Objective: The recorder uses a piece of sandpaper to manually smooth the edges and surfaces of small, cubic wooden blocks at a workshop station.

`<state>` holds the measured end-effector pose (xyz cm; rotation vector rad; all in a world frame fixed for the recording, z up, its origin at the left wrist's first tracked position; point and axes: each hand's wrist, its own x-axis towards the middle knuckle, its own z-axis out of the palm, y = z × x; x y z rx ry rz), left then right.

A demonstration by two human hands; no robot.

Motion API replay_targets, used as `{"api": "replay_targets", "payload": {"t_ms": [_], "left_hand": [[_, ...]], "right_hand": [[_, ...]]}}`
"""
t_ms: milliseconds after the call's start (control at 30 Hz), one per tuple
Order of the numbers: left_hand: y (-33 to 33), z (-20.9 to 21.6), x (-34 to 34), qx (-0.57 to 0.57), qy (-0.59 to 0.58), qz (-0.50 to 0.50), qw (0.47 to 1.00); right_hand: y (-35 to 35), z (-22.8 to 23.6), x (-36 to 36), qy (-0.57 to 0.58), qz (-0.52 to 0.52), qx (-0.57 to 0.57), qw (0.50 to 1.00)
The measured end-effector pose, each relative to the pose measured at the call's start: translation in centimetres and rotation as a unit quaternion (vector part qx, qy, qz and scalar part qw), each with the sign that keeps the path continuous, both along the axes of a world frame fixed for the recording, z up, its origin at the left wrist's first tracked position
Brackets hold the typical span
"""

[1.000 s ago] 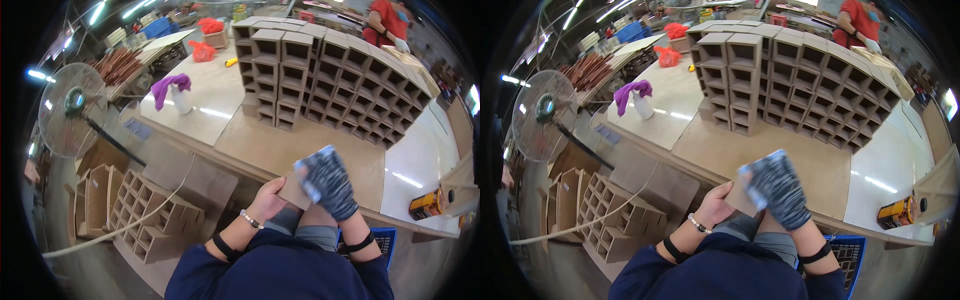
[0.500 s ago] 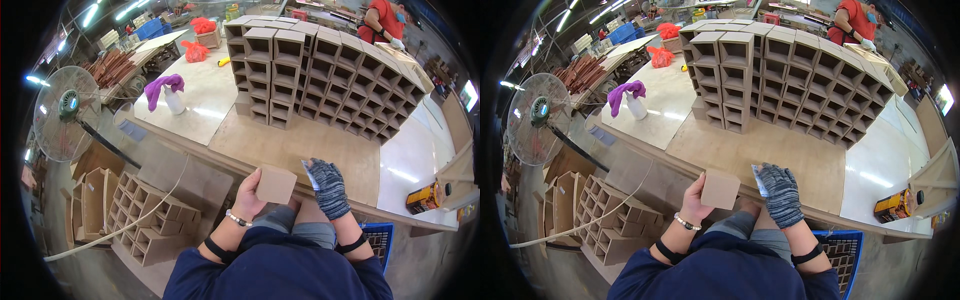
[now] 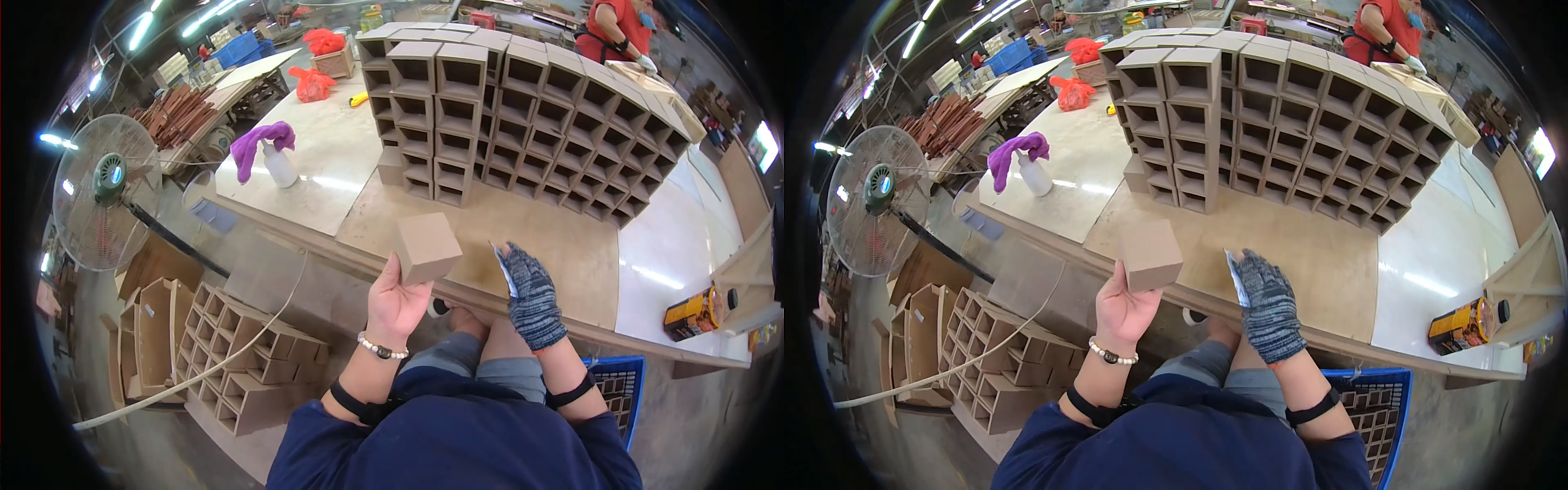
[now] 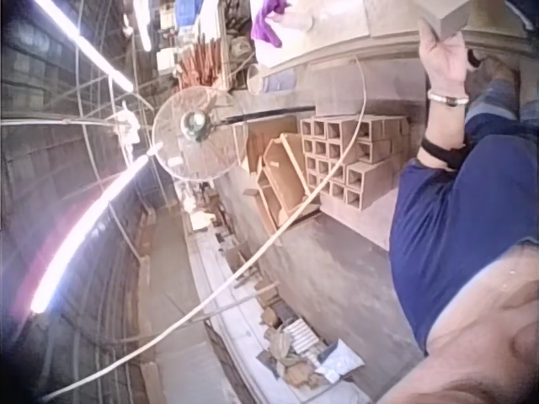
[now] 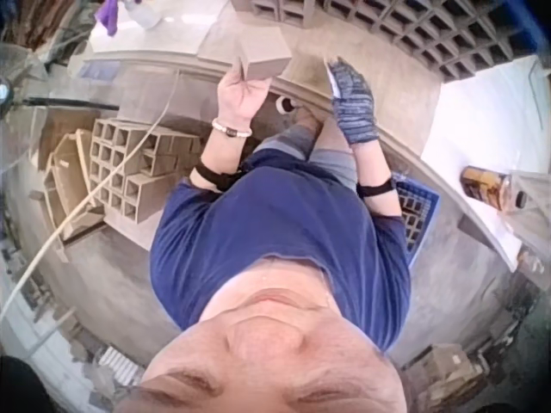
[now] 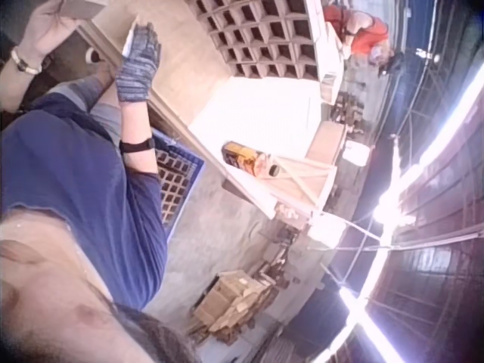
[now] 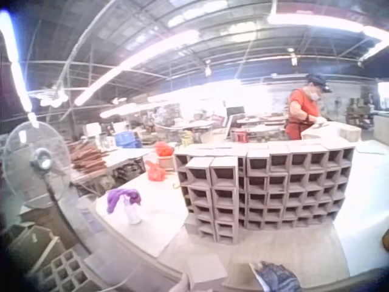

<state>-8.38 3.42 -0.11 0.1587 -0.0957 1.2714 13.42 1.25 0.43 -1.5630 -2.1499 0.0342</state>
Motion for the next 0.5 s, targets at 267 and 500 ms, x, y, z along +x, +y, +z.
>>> {"api": "replay_targets", "payload": {"t_ms": [267, 500], "left_hand": [[-1.6, -0.1, 2.3, 0.020, 0.156, 0.028, 0.987], [-1.6, -0.7, 1.6, -0.002, 0.083, -0.028, 0.996]], "right_hand": [[-0.5, 5.7, -4.9, 0.087, 0.101, 0.173, 0.976], [1.4, 0.5, -2.2, -0.049, 0.026, 0.146, 0.988]]}}
